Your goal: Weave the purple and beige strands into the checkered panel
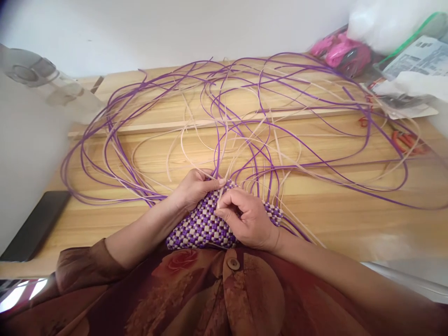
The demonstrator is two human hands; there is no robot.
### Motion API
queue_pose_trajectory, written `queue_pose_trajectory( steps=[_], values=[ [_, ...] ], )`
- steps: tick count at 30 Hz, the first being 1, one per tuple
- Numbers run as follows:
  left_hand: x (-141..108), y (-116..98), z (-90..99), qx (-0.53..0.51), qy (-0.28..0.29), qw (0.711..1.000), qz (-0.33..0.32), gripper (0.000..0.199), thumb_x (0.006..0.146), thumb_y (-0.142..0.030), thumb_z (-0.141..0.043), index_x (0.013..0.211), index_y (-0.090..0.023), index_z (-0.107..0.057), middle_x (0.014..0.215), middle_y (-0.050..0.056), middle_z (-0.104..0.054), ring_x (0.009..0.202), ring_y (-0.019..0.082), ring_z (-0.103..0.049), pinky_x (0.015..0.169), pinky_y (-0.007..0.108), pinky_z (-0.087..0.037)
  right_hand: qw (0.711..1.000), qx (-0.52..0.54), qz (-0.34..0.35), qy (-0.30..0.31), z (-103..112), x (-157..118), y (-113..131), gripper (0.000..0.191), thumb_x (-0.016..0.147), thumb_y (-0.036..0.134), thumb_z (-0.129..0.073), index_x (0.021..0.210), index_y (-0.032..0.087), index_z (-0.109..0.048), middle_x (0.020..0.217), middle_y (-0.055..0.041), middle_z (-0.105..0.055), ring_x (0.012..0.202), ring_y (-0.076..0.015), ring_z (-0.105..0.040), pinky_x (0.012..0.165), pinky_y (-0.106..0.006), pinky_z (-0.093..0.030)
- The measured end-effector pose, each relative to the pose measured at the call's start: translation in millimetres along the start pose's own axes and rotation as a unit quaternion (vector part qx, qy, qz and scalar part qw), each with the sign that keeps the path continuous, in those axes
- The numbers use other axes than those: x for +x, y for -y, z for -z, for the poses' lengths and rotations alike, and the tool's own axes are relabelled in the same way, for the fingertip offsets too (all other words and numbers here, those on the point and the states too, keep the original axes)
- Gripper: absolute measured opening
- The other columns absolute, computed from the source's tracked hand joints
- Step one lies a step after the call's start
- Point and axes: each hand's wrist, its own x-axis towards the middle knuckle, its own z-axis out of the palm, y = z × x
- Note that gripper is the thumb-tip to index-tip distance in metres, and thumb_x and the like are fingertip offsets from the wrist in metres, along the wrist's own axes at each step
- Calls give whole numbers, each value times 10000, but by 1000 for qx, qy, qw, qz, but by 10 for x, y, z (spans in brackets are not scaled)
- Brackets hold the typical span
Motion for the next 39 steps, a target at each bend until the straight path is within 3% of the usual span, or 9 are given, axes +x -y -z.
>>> queue_pose_trajectory(
  steps=[7,12,18,22,27,31,34,36,39],
  values=[
    [4,-26,46,27,7,999,35,354,684,-464,-730,592,-132,-651,525,12,-590,452,81,-433,470,240,-315,998,35,-57,6,-11,-32,-25,119,901,273,-540,825,182,-536,778,-21,-560,707,-131,-513,662,-274,-425],
    [1,5,34,67,9,998,-7,289,657,-406,-758,708,-129,-697,661,27,-656,567,110,-515,547,241,-373,994,43,-102,-13,-34,-47,-44,143,909,312,-534,847,183,-537,760,-14,-550,685,-123,-497,646,-261,-424],
    [25,60,27,57,10,998,-10,279,680,-396,-740,676,-125,-677,604,7,-619,521,90,-474,530,236,-356,985,82,-146,46,133,57,19,227,876,373,-575,783,167,-562,776,-36,-614,714,-127,-559,650,-249,-459],
    [-2,26,50,33,52,998,7,300,712,-421,-719,756,-125,-701,657,23,-655,535,97,-508,542,236,-368,955,98,-281,-4,367,312,51,292,869,468,-549,815,181,-549,722,-3,-621,453,-77,-531,351,-196,-286],
    [-43,-50,51,-11,71,997,-3,278,678,-385,-758,764,-124,-713,706,34,-684,580,106,-558,595,237,-417,947,85,-308,28,379,639,38,333,794,472,-634,690,177,-519,445,72,-433,314,-39,-343,327,-191,-181],
    [-29,-37,38,-20,62,997,39,304,635,-399,-783,730,-117,-721,672,61,-691,547,133,-575,564,257,-431,955,13,-270,-123,599,842,-180,218,741,334,-670,669,177,-536,462,57,-461,365,-53,-373,370,-195,-259],
    [-9,0,16,-2,49,997,55,327,607,-411,-798,734,-117,-732,681,81,-702,556,155,-596,558,270,-439,909,-78,-263,-313,992,962,-454,179,731,232,-631,639,182,-486,497,49,-441,404,-58,-372,384,-199,-293],
    [-10,-10,22,6,53,997,50,329,614,-421,-793,750,-127,-734,693,74,-705,564,151,-598,565,266,-439,898,-108,-271,-331,1199,996,-587,208,750,238,-610,621,187,-456,490,50,-412,404,-62,-368,385,-204,-284],
    [-35,-118,104,53,99,993,47,353,678,-471,-736,772,-131,-730,669,57,-687,524,120,-553,523,243,-396,904,-144,-302,-267,1323,974,-631,266,766,307,-621,583,180,-474,452,42,-409,372,-72,-369,379,-222,-247]
  ],
)
